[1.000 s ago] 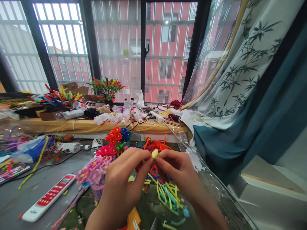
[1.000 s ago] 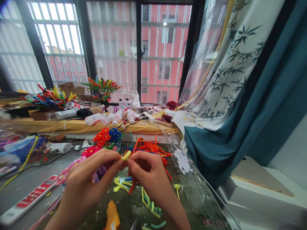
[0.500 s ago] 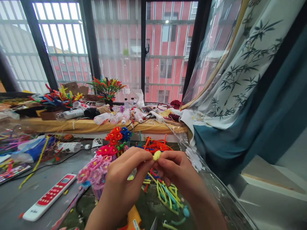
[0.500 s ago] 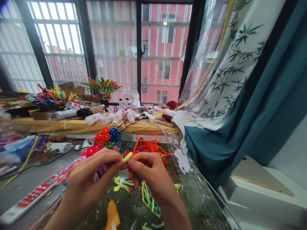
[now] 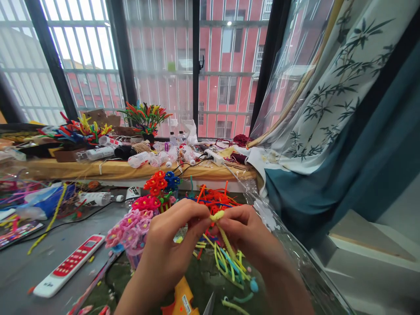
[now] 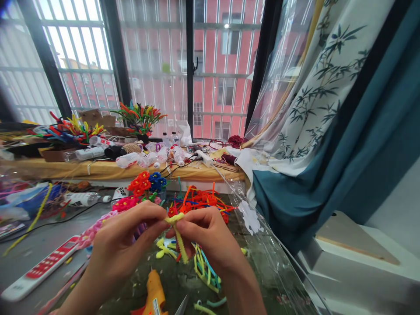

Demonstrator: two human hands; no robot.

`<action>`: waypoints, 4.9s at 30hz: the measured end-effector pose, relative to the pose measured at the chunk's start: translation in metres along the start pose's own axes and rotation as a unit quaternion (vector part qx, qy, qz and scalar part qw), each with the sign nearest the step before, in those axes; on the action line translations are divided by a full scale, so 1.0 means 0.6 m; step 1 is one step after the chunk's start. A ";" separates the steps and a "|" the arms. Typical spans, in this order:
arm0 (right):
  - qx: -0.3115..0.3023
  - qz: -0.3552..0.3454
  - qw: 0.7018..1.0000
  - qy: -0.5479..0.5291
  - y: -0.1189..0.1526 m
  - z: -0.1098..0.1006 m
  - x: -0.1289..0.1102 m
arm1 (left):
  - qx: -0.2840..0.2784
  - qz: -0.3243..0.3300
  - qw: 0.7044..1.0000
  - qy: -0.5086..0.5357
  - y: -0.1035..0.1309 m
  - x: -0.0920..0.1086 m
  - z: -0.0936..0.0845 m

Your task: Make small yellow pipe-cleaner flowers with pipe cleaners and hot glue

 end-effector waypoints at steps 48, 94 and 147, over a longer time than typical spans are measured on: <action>0.011 -0.002 0.996 0.091 0.015 0.008 -0.021 | 0.001 0.012 0.999 -0.042 0.003 0.021 0.001; 0.023 -0.011 0.996 0.084 0.013 0.021 -0.025 | 0.011 0.024 0.999 -0.021 0.002 0.023 0.001; 0.040 -0.003 0.997 0.061 0.011 0.027 -0.027 | 0.011 0.020 0.999 -0.033 0.000 0.018 0.003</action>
Point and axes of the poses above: each hand's wrist, its own y-axis away from the middle knuckle, its own z-axis out of the palm, x = y × z, the point moved 2 cm from there along -y, towards the middle knuckle, and after that the axes turned 11 degrees about -y, right-handed, at the moved point
